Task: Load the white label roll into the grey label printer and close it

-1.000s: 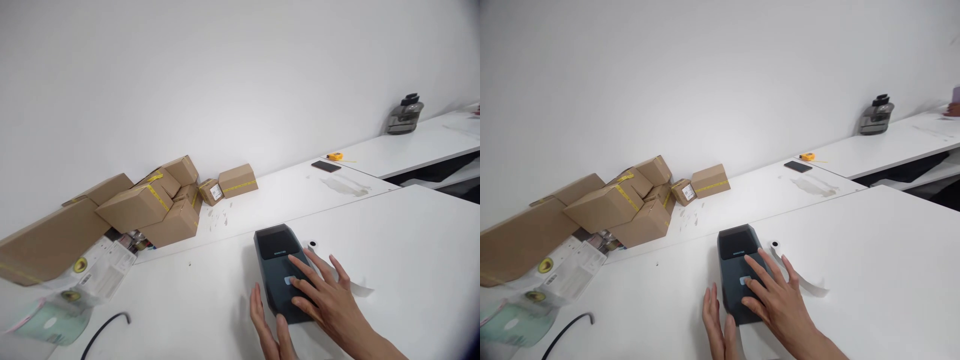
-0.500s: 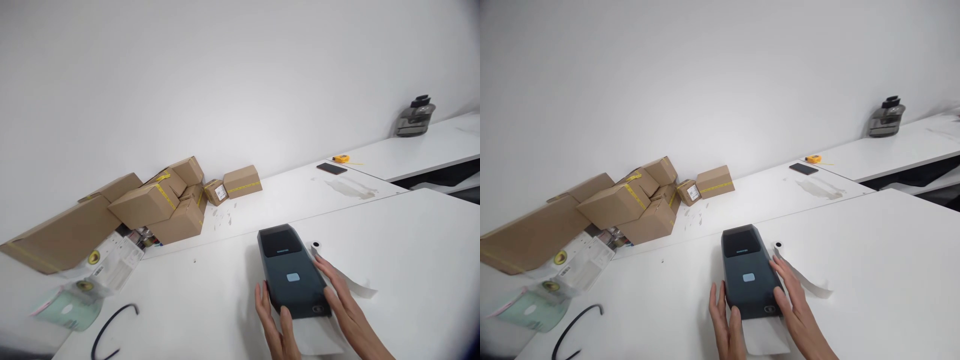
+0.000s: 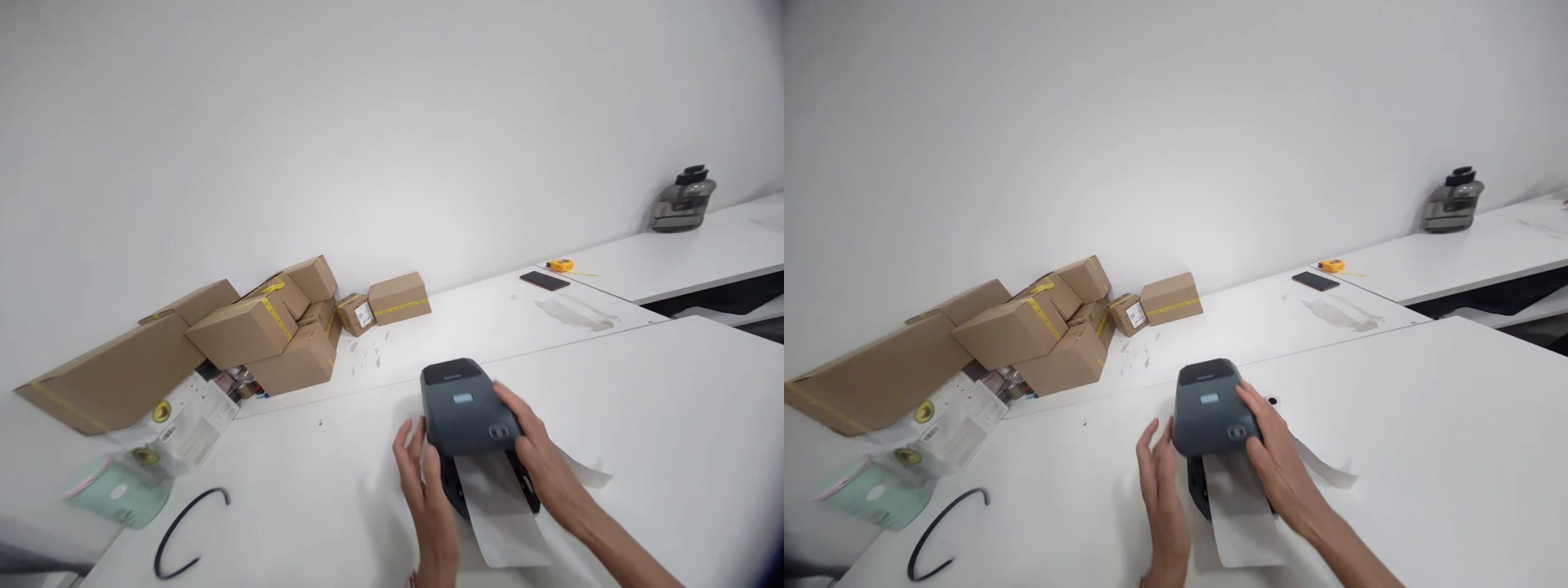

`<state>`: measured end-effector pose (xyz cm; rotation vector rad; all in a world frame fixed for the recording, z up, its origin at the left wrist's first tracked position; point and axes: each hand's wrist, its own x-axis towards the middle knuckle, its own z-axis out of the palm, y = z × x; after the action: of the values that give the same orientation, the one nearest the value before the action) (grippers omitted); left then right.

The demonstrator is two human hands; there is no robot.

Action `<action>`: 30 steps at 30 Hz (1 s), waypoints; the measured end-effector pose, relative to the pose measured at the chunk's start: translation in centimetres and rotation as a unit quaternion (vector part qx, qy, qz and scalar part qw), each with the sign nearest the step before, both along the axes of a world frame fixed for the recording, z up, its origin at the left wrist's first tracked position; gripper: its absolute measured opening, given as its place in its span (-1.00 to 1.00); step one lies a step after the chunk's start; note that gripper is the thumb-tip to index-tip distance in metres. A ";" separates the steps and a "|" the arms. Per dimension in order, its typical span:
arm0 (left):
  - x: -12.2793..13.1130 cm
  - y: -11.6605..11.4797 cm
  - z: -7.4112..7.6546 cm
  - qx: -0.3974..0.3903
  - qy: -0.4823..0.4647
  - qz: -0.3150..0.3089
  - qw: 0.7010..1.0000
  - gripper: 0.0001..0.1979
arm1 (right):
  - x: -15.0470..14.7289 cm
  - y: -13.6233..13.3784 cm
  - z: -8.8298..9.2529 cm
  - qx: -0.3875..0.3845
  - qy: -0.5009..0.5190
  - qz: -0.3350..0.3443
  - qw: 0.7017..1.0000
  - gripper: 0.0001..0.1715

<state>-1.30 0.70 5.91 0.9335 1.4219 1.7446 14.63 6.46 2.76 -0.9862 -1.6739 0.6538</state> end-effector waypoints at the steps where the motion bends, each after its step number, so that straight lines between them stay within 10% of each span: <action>1: -0.6 1.1 0.8 0.019 0.010 0.005 1.000 -0.45 | -0.3 1.2 1.7 0.038 -0.012 0.012 0.999 -0.36; 6: -2.9 7.3 0.7 0.002 0.119 0.017 0.993 -0.63 | -3.2 8.3 8.9 0.209 -0.027 -0.077 0.974 -0.51; 12: -3.0 10.1 -3.6 -0.149 0.223 -0.060 0.961 -0.46 | -4.5 14.8 12.5 0.058 -0.088 -0.094 0.990 -0.39; 19: -2.8 10.0 -4.4 -0.143 0.234 -0.060 0.960 -0.47 | -2.9 11.5 7.0 0.225 -0.098 -0.078 0.966 -0.62; 24: -2.9 10.2 -4.7 -0.184 0.219 -0.057 0.957 -0.42 | -2.2 11.0 2.7 0.014 -0.377 0.195 0.905 -0.43; 30: -2.9 10.2 -4.4 -0.211 0.237 -0.058 0.946 -0.38 | -4.2 12.6 3.5 -0.038 -0.495 0.221 0.839 -0.06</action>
<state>-4.18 10.95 1.54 1.2091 1.9041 1.0952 10.44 19.04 6.29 -1.0772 -2.8747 0.5178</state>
